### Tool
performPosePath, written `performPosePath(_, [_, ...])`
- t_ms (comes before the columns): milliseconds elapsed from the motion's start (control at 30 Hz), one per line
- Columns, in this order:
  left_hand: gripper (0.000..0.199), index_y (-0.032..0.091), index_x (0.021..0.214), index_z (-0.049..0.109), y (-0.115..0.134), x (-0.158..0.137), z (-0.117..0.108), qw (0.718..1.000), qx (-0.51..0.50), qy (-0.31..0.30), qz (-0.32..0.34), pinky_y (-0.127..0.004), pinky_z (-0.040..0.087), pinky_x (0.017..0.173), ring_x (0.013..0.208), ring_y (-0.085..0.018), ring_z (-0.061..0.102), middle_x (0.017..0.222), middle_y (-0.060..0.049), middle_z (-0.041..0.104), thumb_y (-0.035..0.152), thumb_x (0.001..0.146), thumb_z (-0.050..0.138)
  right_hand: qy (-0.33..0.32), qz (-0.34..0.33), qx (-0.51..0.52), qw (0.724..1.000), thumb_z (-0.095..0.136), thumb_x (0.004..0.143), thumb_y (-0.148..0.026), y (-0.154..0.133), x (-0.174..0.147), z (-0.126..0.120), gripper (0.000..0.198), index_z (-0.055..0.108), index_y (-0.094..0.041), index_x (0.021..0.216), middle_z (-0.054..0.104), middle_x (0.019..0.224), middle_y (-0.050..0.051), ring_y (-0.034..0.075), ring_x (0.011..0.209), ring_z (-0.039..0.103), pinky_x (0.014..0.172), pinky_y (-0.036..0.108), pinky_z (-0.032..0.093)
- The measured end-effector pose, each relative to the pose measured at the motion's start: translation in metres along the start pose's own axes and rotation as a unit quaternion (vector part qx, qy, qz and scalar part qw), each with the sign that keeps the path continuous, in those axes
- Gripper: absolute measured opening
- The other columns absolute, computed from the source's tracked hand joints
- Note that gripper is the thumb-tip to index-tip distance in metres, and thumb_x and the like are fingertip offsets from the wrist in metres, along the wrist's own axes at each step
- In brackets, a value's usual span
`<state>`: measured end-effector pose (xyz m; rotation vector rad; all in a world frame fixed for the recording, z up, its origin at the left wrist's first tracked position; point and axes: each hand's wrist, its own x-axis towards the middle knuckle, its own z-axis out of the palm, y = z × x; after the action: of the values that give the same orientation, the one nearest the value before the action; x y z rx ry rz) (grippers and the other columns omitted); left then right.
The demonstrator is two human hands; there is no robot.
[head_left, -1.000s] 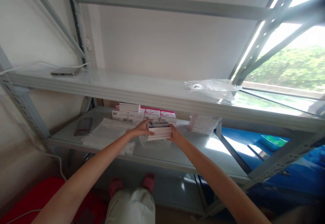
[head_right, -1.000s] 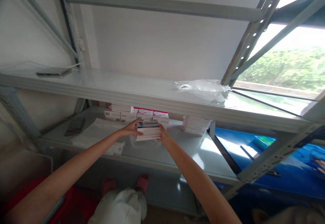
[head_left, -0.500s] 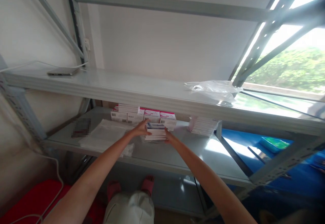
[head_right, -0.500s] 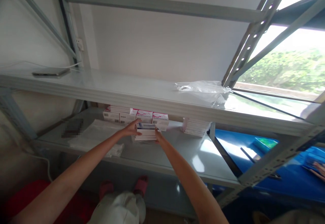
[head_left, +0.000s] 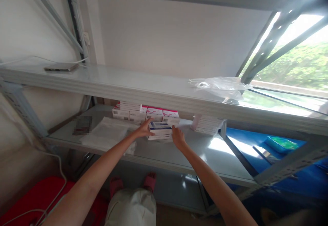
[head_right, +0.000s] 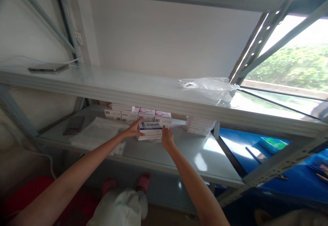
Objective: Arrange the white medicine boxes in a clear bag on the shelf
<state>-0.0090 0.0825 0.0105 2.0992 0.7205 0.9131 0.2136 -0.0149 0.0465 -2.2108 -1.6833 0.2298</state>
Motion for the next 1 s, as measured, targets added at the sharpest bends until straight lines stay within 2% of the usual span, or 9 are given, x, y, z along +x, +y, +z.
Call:
performPosePath(67, [0.094,0.025,0.142,0.035,0.001,-0.002,0.003,0.999,0.017,-0.004,0.032,-0.040,0.028,0.112,0.135,-0.026,0.035,0.147,-0.012,0.035,0.031,0.061,0.081,0.032,0.020,0.030,0.999,0.050,0.081,-0.005,0.000,0.006,-0.001,0.041,0.058,-0.013,0.121,0.062,0.113,0.024,0.035,0.112,0.057,0.094,0.050,0.041])
performPosePath(233, [0.097,0.023,0.146,0.027,-0.001,-0.005,0.009,0.996,0.075,-0.023,0.050,-0.045,0.025,0.113,0.136,-0.030,0.033,0.146,-0.014,0.035,0.034,0.065,0.079,0.074,0.063,0.104,0.990,0.053,0.079,-0.008,0.006,0.016,0.002,0.016,0.068,-0.014,0.083,0.067,0.096,0.022,0.035,0.113,0.057,0.095,0.051,0.040])
performPosePath(367, [0.108,0.019,0.149,0.016,0.004,-0.010,0.008,0.993,0.106,-0.045,0.006,-0.049,0.022,0.113,0.139,-0.034,0.025,0.150,-0.019,0.024,0.043,0.065,0.079,0.100,0.086,0.191,0.973,0.056,0.080,-0.022,0.016,0.021,0.004,0.012,0.068,-0.018,0.079,0.066,0.106,0.019,0.035,0.119,0.052,0.098,0.052,0.037])
performPosePath(467, [0.112,0.018,0.147,0.020,0.011,-0.019,0.009,0.991,0.135,-0.010,0.006,-0.049,0.023,0.112,0.139,-0.035,0.023,0.149,-0.019,0.025,0.047,0.059,0.083,0.092,0.091,0.282,0.951,0.055,0.080,-0.032,0.018,0.029,0.001,0.019,0.069,-0.019,0.083,0.068,0.105,0.014,0.031,0.113,0.056,0.094,0.045,0.042])
performPosePath(533, [0.090,0.017,0.140,0.031,0.012,-0.026,0.012,0.987,0.149,0.066,-0.011,-0.046,0.027,0.110,0.134,-0.031,0.033,0.141,-0.017,0.036,0.047,0.069,0.076,0.069,0.077,0.347,0.932,0.050,0.082,-0.035,0.015,0.034,-0.002,0.026,0.069,-0.018,0.088,0.070,0.098,0.012,0.027,0.102,0.062,0.087,0.040,0.047])
performPosePath(633, [0.033,0.017,0.122,0.048,0.009,-0.037,0.019,0.954,0.168,0.182,-0.167,-0.041,0.034,0.105,0.122,-0.024,0.045,0.122,-0.012,0.052,0.035,0.094,0.043,0.033,0.032,0.424,0.904,0.050,0.081,-0.041,0.008,0.035,-0.003,0.033,0.068,-0.019,0.096,0.070,0.098,0.008,0.022,0.093,0.065,0.083,0.034,0.049])
performPosePath(700, [0.026,0.016,0.106,0.056,0.005,-0.040,0.024,0.932,0.169,0.180,-0.265,-0.038,0.039,0.099,0.113,-0.023,0.053,0.108,-0.010,0.060,0.023,0.096,0.033,0.007,-0.018,0.441,0.897,0.057,0.076,-0.041,0.004,0.031,0.000,0.034,0.068,-0.021,0.101,0.070,0.102,0.006,0.021,0.095,0.064,0.088,0.034,0.047])
performPosePath(833, [0.017,0.017,0.079,0.060,0.002,-0.038,0.030,0.936,0.156,0.102,-0.298,-0.031,0.045,0.082,0.091,-0.023,0.063,0.085,-0.008,0.067,0.021,0.090,0.048,-0.008,-0.145,0.259,0.955,0.074,0.064,-0.038,0.000,0.018,0.014,0.057,0.062,-0.027,0.118,0.060,0.128,0.007,0.028,0.121,0.050,0.105,0.047,0.033])
performPosePath(1000, [0.013,0.017,0.092,0.060,0.007,-0.030,0.030,0.928,0.169,0.094,-0.319,-0.030,0.045,0.080,0.095,-0.024,0.064,0.091,-0.009,0.069,0.025,0.091,0.049,0.015,-0.239,-0.005,0.971,0.072,0.071,-0.039,-0.002,0.012,0.032,0.072,0.045,-0.032,0.137,0.047,0.143,0.006,0.028,0.136,0.033,0.114,0.057,0.004])
